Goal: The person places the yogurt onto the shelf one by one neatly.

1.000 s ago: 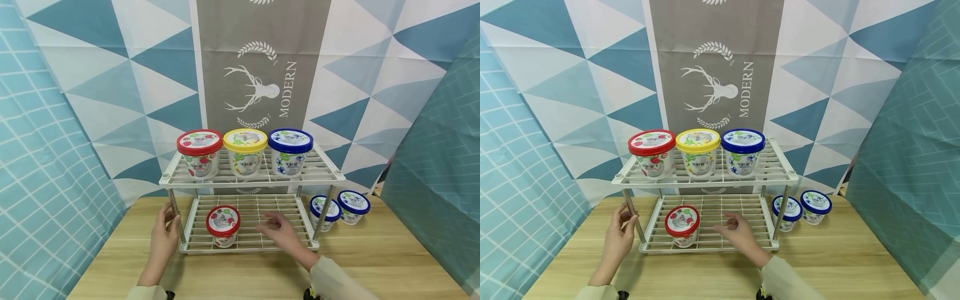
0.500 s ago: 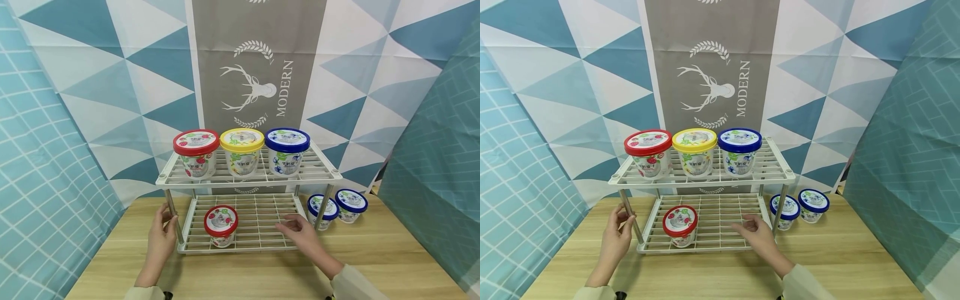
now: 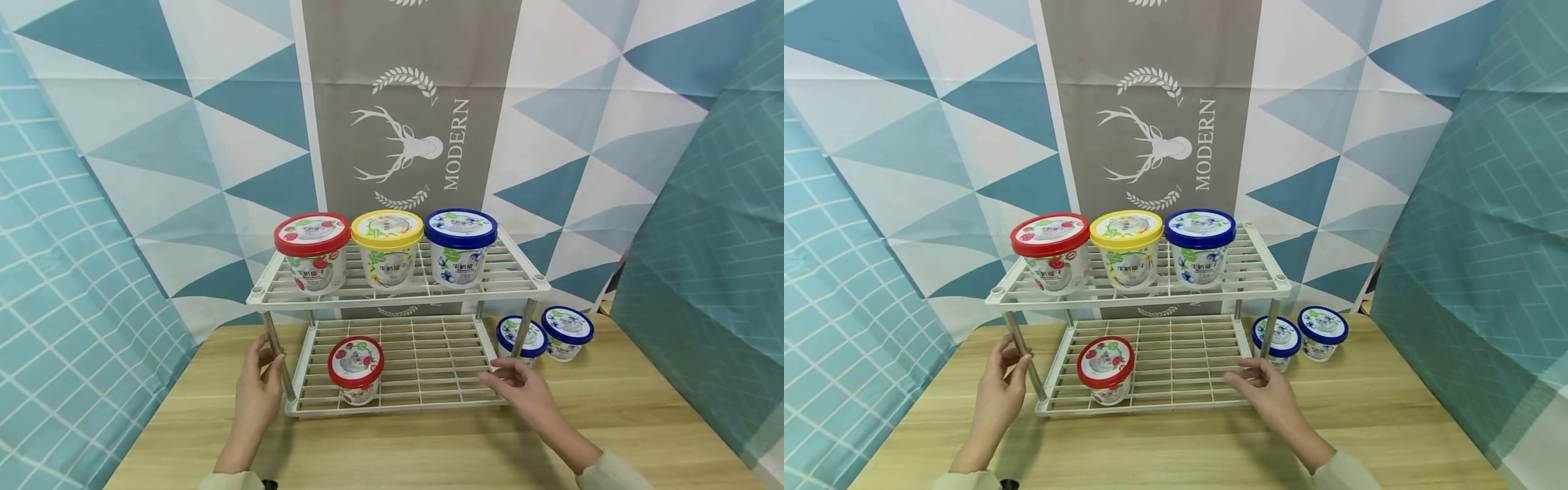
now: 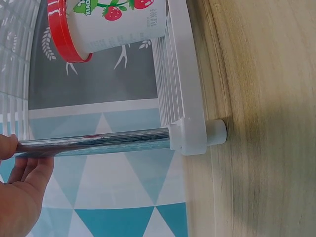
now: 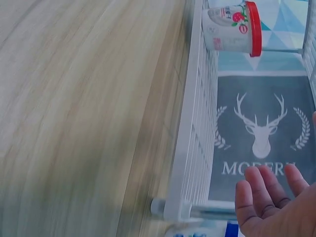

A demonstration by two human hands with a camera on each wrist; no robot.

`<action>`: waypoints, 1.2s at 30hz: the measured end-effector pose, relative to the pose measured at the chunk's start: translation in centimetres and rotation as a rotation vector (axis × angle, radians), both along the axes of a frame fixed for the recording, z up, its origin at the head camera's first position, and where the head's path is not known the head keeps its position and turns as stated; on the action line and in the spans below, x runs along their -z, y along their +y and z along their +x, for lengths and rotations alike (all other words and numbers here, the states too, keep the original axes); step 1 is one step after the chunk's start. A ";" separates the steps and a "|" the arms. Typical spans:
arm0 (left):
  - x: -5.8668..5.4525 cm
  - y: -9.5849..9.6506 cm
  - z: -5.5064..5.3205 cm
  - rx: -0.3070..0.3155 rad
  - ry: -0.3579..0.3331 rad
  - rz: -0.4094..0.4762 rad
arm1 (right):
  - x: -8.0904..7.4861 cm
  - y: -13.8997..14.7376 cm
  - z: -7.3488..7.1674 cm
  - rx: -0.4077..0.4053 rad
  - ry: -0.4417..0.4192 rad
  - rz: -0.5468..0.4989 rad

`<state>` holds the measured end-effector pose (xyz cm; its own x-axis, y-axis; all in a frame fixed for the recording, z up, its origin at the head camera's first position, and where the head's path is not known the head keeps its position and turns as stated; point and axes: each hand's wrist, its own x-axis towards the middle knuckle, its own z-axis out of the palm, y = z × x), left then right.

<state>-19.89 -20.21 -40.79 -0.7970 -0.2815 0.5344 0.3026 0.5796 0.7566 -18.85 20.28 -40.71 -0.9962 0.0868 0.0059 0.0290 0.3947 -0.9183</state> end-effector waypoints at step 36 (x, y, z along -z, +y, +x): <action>0.3 -0.1 -0.3 0.000 0.049 -0.003 | 3.6 9.9 -2.7 0.080 -0.033 0.130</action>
